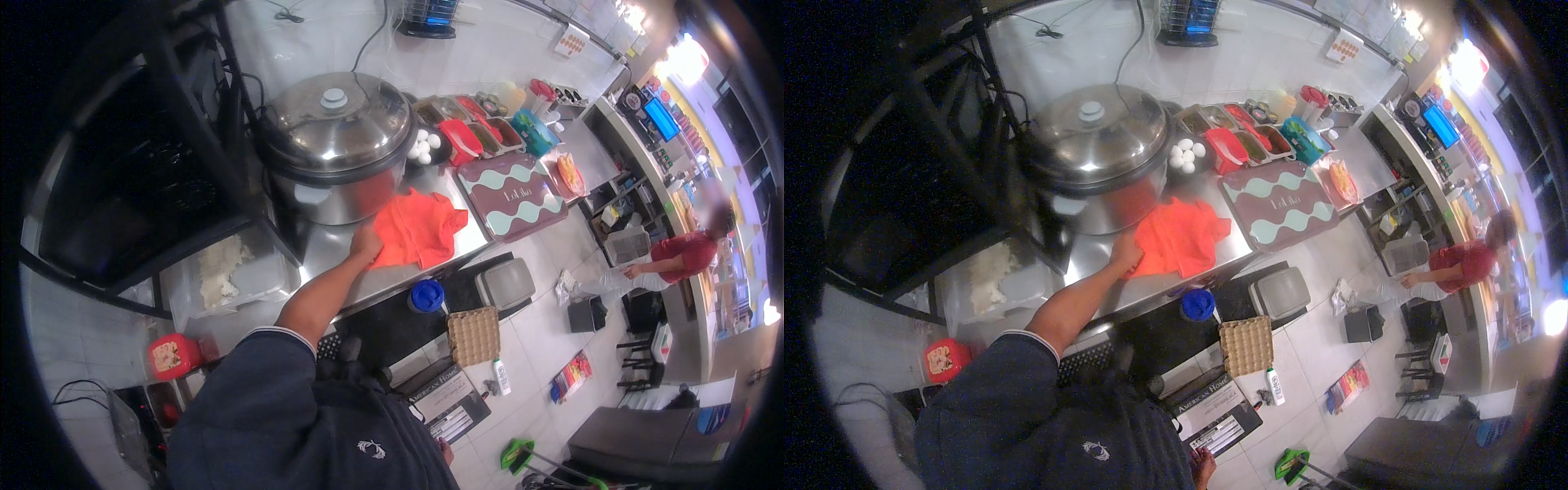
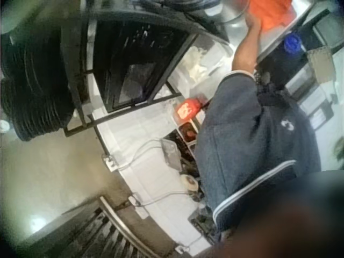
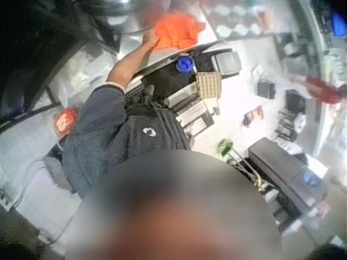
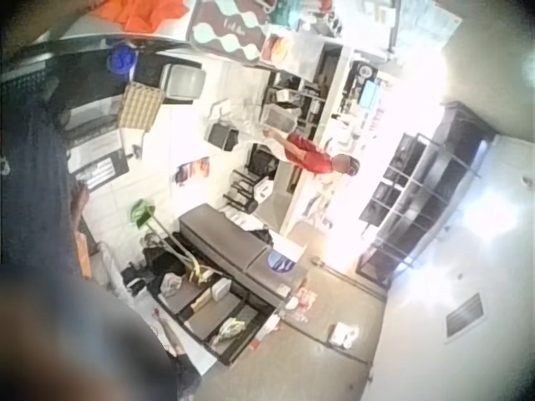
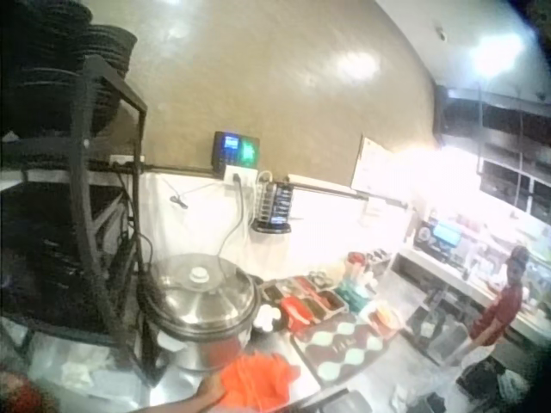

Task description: The person assembles a rice bowl by scooping rice into a bowl, adding a breaded cutlet, ladling sauce, placing lettuce, drizzling mayonnaise, and sprinkling seasoning. The person then hands the completed bowl to a coworker and begins preparing a second bowl.

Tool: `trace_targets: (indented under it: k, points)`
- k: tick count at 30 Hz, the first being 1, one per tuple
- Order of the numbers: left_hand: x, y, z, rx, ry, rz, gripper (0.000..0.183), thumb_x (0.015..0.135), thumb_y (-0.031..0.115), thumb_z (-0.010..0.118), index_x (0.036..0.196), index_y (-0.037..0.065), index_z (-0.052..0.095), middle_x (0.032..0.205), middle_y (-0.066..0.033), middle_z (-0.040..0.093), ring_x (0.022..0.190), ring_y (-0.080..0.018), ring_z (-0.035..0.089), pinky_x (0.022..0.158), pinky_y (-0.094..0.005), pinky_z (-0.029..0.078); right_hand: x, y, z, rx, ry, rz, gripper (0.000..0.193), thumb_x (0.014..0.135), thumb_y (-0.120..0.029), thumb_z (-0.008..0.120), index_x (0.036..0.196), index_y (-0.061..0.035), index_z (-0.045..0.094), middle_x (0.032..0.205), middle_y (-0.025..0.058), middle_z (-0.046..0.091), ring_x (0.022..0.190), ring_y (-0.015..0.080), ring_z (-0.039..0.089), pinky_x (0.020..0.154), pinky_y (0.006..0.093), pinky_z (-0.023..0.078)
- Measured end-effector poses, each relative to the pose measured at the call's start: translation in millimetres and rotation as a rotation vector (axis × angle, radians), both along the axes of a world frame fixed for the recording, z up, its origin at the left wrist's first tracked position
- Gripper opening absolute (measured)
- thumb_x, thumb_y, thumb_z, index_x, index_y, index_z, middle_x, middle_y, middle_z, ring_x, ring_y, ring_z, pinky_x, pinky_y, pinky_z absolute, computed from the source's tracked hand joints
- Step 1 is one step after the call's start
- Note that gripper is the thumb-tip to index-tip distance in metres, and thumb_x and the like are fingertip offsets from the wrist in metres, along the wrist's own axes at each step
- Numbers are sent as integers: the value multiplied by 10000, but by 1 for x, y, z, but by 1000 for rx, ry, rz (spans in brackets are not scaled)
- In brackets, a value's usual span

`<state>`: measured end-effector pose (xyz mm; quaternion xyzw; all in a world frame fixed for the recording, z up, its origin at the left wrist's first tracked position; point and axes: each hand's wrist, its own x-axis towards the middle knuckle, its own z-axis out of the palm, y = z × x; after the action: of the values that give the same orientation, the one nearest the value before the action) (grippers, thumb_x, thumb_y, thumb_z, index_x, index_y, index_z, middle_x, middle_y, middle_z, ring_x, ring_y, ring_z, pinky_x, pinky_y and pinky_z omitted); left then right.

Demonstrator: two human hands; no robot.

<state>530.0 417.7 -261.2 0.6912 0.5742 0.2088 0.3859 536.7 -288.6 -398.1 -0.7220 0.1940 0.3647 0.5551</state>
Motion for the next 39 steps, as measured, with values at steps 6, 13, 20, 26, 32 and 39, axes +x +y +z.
trace_targets:
  k: [6,13,20,26,32,39]
  points:
    - [-20,-14,11,-305,-469,306,100,913,48,541,966,14,618,740,-136,664,527,-202,654,395,-364,518,10,43,45,-14,93,-1,353,987,-287,561,1234,-46,636,995,129,704,908,241,669,796,349,549]
    - [-85,-135,28,-246,-568,66,110,962,111,592,949,26,660,685,-67,643,504,-139,604,460,-293,475,37,65,17,-25,179,165,363,974,-322,590,1206,-45,636,963,107,689,850,220,645,741,336,526]
    - [-196,-223,148,-41,-735,295,124,952,135,678,988,15,678,800,-11,656,646,-65,573,529,-220,471,98,110,3,-44,214,491,380,962,-356,620,1177,-44,637,931,84,673,793,199,621,686,323,503]
    - [-407,-227,322,791,-443,802,72,935,90,683,992,47,696,813,2,667,683,-45,565,601,-209,457,176,213,3,-34,117,828,398,951,-386,645,1153,-44,638,904,65,659,743,181,601,638,312,483]
    - [-571,-233,464,1461,28,928,160,901,169,752,966,29,708,843,-19,704,690,-67,598,621,-218,485,210,287,13,140,-161,947,419,940,-416,670,1128,-43,638,877,45,645,694,163,580,591,301,463]
    - [-745,-133,212,755,380,1410,139,899,107,613,979,7,667,873,-186,693,783,-315,657,726,-418,522,121,288,-5,-28,196,998,594,947,-406,672,1370,-23,507,1028,49,617,842,177,590,676,253,504]
